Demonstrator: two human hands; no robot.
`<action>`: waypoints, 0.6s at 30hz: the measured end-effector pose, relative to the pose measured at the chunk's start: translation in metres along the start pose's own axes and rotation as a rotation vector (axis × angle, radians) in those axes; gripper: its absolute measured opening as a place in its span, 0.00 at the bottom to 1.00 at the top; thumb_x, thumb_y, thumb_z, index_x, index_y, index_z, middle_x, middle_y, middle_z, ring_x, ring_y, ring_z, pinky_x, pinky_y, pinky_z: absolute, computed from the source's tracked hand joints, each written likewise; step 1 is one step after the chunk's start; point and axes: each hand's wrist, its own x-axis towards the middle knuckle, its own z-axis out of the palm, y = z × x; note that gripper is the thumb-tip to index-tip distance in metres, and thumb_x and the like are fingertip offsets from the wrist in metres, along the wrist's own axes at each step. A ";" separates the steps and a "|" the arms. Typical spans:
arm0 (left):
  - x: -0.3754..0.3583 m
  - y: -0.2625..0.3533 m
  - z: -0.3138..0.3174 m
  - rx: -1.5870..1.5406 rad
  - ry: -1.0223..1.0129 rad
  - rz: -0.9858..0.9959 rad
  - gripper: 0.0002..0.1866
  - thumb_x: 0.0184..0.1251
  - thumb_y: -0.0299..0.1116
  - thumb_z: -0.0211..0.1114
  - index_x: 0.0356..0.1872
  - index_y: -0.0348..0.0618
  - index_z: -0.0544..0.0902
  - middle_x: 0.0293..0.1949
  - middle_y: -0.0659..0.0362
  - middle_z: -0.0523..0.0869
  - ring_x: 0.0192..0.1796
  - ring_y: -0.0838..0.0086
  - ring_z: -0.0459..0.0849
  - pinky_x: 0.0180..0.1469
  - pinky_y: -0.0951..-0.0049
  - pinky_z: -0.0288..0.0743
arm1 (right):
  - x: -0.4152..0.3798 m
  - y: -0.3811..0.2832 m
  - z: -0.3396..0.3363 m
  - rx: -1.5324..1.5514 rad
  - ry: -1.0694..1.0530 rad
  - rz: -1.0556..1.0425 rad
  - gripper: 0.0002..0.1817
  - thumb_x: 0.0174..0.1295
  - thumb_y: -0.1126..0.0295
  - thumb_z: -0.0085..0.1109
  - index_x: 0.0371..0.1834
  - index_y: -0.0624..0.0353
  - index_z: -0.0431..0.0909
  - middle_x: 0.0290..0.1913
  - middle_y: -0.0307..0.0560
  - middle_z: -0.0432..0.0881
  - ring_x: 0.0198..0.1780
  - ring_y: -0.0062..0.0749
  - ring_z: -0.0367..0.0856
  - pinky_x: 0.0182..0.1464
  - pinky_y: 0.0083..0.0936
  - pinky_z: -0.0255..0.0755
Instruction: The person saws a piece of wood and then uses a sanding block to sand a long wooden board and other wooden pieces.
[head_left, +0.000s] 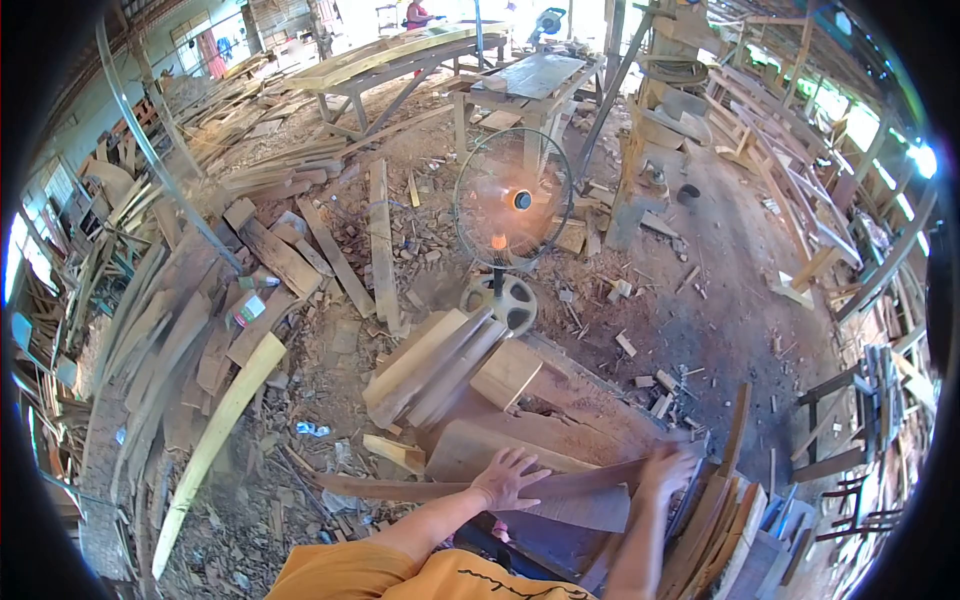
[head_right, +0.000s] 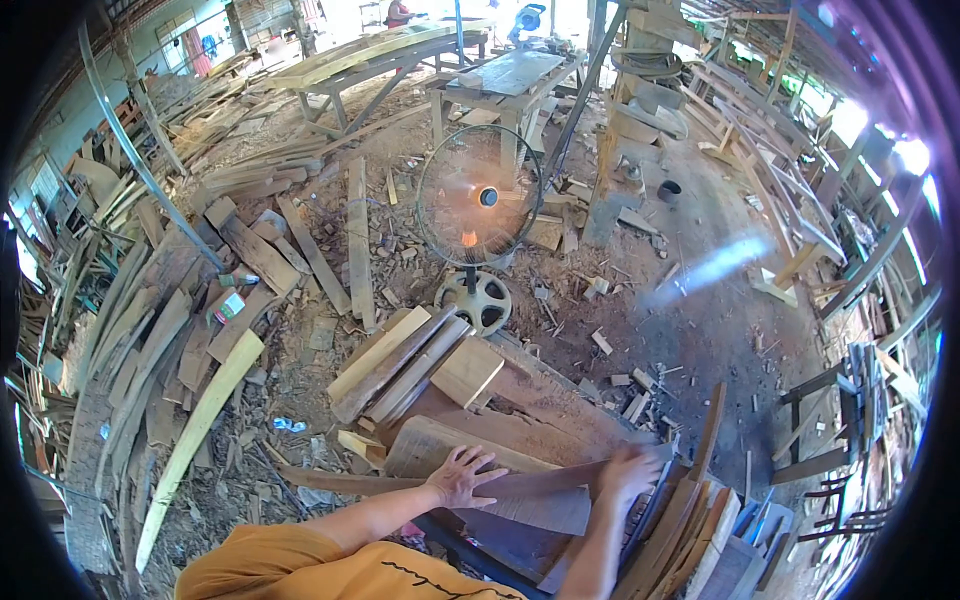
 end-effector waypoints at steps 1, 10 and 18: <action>0.000 0.000 0.001 -0.009 0.007 0.001 0.39 0.66 0.68 0.55 0.76 0.69 0.64 0.74 0.52 0.65 0.76 0.51 0.59 0.75 0.44 0.46 | -0.045 -0.010 0.029 -0.131 0.183 -0.179 0.35 0.68 0.49 0.55 0.62 0.74 0.64 0.59 0.67 0.70 0.58 0.60 0.72 0.56 0.56 0.72; 0.002 0.002 -0.001 0.016 -0.017 -0.017 0.39 0.65 0.69 0.55 0.75 0.68 0.66 0.74 0.52 0.65 0.75 0.51 0.60 0.74 0.44 0.49 | 0.012 0.029 0.022 0.023 0.175 -0.101 0.34 0.68 0.48 0.55 0.59 0.74 0.66 0.53 0.67 0.76 0.51 0.61 0.78 0.48 0.52 0.78; 0.003 0.000 -0.002 -0.025 0.028 -0.028 0.46 0.62 0.68 0.58 0.75 0.49 0.64 0.71 0.52 0.68 0.74 0.55 0.61 0.74 0.48 0.50 | -0.067 -0.028 -0.002 0.025 0.061 -0.195 0.33 0.69 0.51 0.52 0.59 0.76 0.65 0.58 0.73 0.71 0.55 0.66 0.74 0.56 0.57 0.71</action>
